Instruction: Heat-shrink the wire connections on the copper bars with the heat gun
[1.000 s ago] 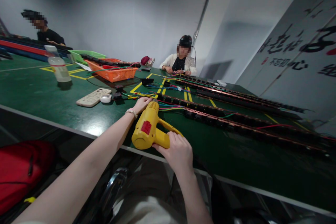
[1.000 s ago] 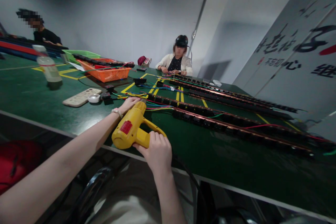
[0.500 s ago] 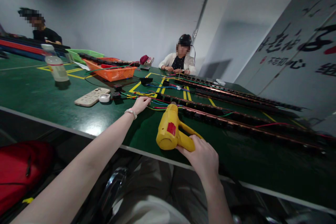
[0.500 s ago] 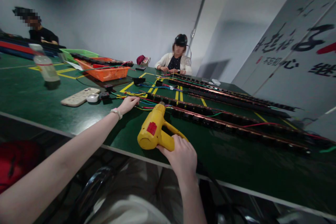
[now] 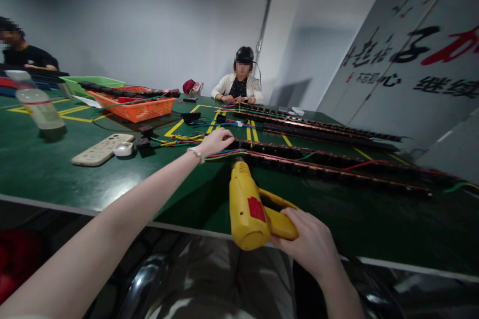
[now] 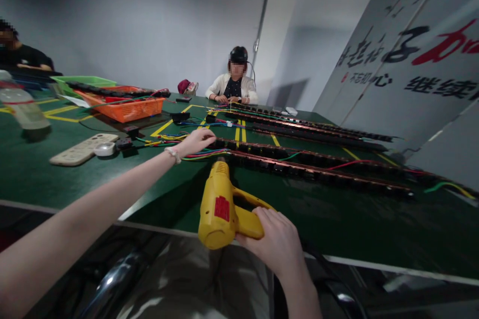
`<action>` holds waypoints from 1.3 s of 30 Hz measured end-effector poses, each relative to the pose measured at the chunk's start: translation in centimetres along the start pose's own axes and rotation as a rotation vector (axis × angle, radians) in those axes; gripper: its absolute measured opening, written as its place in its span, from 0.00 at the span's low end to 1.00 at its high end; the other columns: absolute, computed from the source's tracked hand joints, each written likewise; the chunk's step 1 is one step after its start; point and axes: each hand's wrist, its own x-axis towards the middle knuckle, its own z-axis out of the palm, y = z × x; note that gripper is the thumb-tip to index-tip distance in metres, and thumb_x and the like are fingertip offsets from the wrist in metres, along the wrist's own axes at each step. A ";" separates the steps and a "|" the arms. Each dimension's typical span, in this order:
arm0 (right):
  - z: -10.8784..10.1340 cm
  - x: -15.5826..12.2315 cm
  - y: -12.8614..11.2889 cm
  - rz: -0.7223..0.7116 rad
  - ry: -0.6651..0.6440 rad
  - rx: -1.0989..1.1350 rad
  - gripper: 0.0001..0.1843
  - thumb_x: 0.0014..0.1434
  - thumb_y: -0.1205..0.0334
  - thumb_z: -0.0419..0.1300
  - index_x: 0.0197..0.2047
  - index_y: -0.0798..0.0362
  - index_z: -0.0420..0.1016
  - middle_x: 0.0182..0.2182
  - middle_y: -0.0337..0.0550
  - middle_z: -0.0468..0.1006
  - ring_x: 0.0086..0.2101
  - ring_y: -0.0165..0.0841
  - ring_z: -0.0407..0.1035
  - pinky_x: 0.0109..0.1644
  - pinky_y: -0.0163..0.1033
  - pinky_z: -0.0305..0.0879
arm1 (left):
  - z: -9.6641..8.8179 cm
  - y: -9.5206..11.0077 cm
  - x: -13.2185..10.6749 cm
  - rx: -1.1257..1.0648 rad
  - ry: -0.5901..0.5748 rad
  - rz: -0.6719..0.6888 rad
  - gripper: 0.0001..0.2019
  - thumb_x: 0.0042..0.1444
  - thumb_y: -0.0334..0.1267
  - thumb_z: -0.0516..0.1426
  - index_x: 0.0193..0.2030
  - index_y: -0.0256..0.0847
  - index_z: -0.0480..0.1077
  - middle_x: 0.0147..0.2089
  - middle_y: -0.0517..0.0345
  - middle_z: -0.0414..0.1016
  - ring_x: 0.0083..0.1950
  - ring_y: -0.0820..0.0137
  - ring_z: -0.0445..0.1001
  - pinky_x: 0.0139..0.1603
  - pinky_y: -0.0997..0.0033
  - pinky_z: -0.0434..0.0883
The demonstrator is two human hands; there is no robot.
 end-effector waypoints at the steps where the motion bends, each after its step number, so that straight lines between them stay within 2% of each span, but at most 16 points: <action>1: -0.1 0.0 0.0 -0.003 -0.006 0.010 0.23 0.51 0.39 0.60 0.35 0.51 0.69 0.28 0.37 0.75 0.30 0.32 0.71 0.36 0.36 0.60 | 0.6 1.6 1.0 0.018 -0.089 0.066 0.18 0.60 0.47 0.47 0.42 0.39 0.73 0.43 0.52 0.74 0.45 0.67 0.71 0.50 0.68 0.67; 4: -0.2 0.0 -0.1 -0.005 0.005 0.020 0.22 0.51 0.39 0.59 0.34 0.51 0.69 0.27 0.37 0.75 0.30 0.31 0.70 0.35 0.36 0.60 | 3.2 6.0 3.2 0.150 -0.329 0.153 0.26 0.58 0.55 0.49 0.53 0.38 0.68 0.53 0.48 0.70 0.52 0.61 0.70 0.53 0.64 0.67; 6: -0.2 0.0 -0.3 -0.003 0.016 0.030 0.22 0.53 0.39 0.58 0.34 0.51 0.69 0.27 0.37 0.74 0.30 0.31 0.70 0.35 0.36 0.59 | 5.1 7.8 4.1 0.271 -0.444 0.185 0.32 0.55 0.59 0.51 0.57 0.35 0.65 0.58 0.43 0.67 0.58 0.55 0.66 0.57 0.57 0.65; 9: -0.1 -0.2 -0.5 0.001 0.038 0.029 0.23 0.54 0.38 0.56 0.33 0.51 0.68 0.26 0.37 0.73 0.29 0.31 0.69 0.35 0.36 0.57 | 7.0 8.6 4.8 0.350 -0.529 0.187 0.36 0.51 0.62 0.53 0.57 0.33 0.62 0.59 0.38 0.65 0.59 0.51 0.66 0.58 0.53 0.64; 12: 0.0 -0.5 -0.8 0.024 0.058 0.032 0.26 0.54 0.34 0.54 0.34 0.52 0.68 0.26 0.38 0.72 0.30 0.32 0.68 0.36 0.37 0.56 | 7.4 8.3 5.2 0.345 -0.541 0.192 0.38 0.50 0.64 0.53 0.56 0.32 0.62 0.56 0.37 0.68 0.55 0.51 0.70 0.52 0.55 0.68; 16: 0.4 -0.8 -1.0 0.077 0.033 0.073 0.28 0.54 0.33 0.52 0.33 0.51 0.67 0.26 0.38 0.71 0.30 0.33 0.67 0.37 0.37 0.55 | 6.7 8.3 5.3 0.416 -0.459 0.313 0.35 0.51 0.61 0.53 0.56 0.32 0.60 0.55 0.38 0.66 0.50 0.52 0.73 0.45 0.59 0.71; 21: 1.0 -1.0 -0.9 0.101 0.060 0.103 0.27 0.55 0.33 0.50 0.32 0.51 0.67 0.26 0.38 0.71 0.31 0.33 0.67 0.38 0.38 0.55 | 5.8 9.3 5.2 0.496 -0.382 0.426 0.28 0.56 0.53 0.51 0.57 0.34 0.58 0.54 0.40 0.66 0.44 0.57 0.75 0.39 0.64 0.70; 25: 1.0 -1.0 -1.0 0.097 0.078 0.104 0.27 0.55 0.33 0.50 0.33 0.51 0.68 0.26 0.39 0.71 0.31 0.33 0.67 0.37 0.38 0.56 | 5.0 9.8 5.2 0.529 -0.331 0.502 0.23 0.57 0.48 0.50 0.53 0.33 0.60 0.54 0.39 0.66 0.47 0.57 0.74 0.39 0.65 0.69; 28: 0.9 -1.0 -1.1 0.104 0.072 0.106 0.27 0.55 0.33 0.51 0.33 0.51 0.68 0.26 0.39 0.71 0.31 0.32 0.67 0.37 0.38 0.57 | 4.0 10.0 5.2 0.523 -0.318 0.474 0.22 0.57 0.48 0.51 0.51 0.33 0.60 0.51 0.39 0.69 0.48 0.55 0.73 0.40 0.66 0.69; 33: 0.8 -1.0 -1.3 0.114 0.072 0.108 0.28 0.54 0.32 0.51 0.33 0.51 0.68 0.26 0.39 0.72 0.31 0.33 0.68 0.37 0.39 0.57 | 1.5 10.5 5.5 0.503 -0.383 0.366 0.28 0.56 0.53 0.51 0.56 0.33 0.56 0.42 0.43 0.74 0.43 0.56 0.75 0.40 0.67 0.67; 37: 0.6 -0.9 -1.3 0.114 0.070 0.095 0.31 0.55 0.30 0.47 0.33 0.52 0.69 0.26 0.40 0.72 0.31 0.33 0.68 0.37 0.39 0.58 | -1.0 10.8 6.6 0.474 -0.277 0.401 0.35 0.56 0.59 0.49 0.60 0.33 0.54 0.50 0.38 0.70 0.48 0.55 0.73 0.45 0.65 0.66; 39: 0.3 -0.8 -1.3 0.100 0.061 0.076 0.32 0.56 0.30 0.46 0.34 0.52 0.69 0.26 0.41 0.73 0.31 0.34 0.69 0.37 0.38 0.58 | -2.5 10.9 7.5 0.483 -0.206 0.421 0.34 0.56 0.59 0.49 0.60 0.32 0.56 0.54 0.37 0.67 0.52 0.53 0.70 0.48 0.62 0.65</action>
